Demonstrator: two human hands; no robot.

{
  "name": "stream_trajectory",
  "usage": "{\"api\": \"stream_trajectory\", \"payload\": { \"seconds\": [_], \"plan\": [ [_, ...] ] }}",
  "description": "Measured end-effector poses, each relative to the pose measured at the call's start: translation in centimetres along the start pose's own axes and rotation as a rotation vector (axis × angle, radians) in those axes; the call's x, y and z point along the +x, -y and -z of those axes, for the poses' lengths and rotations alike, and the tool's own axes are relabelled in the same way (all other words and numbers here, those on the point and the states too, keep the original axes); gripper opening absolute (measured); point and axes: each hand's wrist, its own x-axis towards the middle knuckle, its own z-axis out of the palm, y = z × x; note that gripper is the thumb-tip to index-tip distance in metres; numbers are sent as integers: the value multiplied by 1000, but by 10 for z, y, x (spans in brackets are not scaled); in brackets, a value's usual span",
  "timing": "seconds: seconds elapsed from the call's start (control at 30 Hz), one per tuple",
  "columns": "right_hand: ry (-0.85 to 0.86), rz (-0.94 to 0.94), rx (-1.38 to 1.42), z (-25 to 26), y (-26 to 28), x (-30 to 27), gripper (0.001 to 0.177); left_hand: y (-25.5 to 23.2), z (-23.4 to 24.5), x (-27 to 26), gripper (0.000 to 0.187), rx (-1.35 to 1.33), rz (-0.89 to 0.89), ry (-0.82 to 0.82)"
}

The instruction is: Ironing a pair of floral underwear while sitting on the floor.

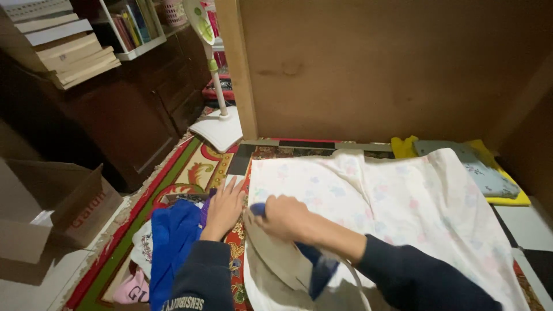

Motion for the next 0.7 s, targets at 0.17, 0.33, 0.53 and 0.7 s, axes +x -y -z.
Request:
{"api": "stream_trajectory", "payload": {
  "seconds": [0.17,0.33,0.53,0.7],
  "plan": [
    [-183,-93,68,-33,-32,124,49,0,5,-1,45,1,-18,-22],
    [-214,-172,55,-6,-34,179,46,4,0,2,44,43,-5,-14],
    [-102,-30,-76,-8,-33,134,53,6,-2,4,44,-4,-3,-16],
    [33,-24,47,4,-9,5,51,4,2,1,43,-31,14,7]
  ]
}}
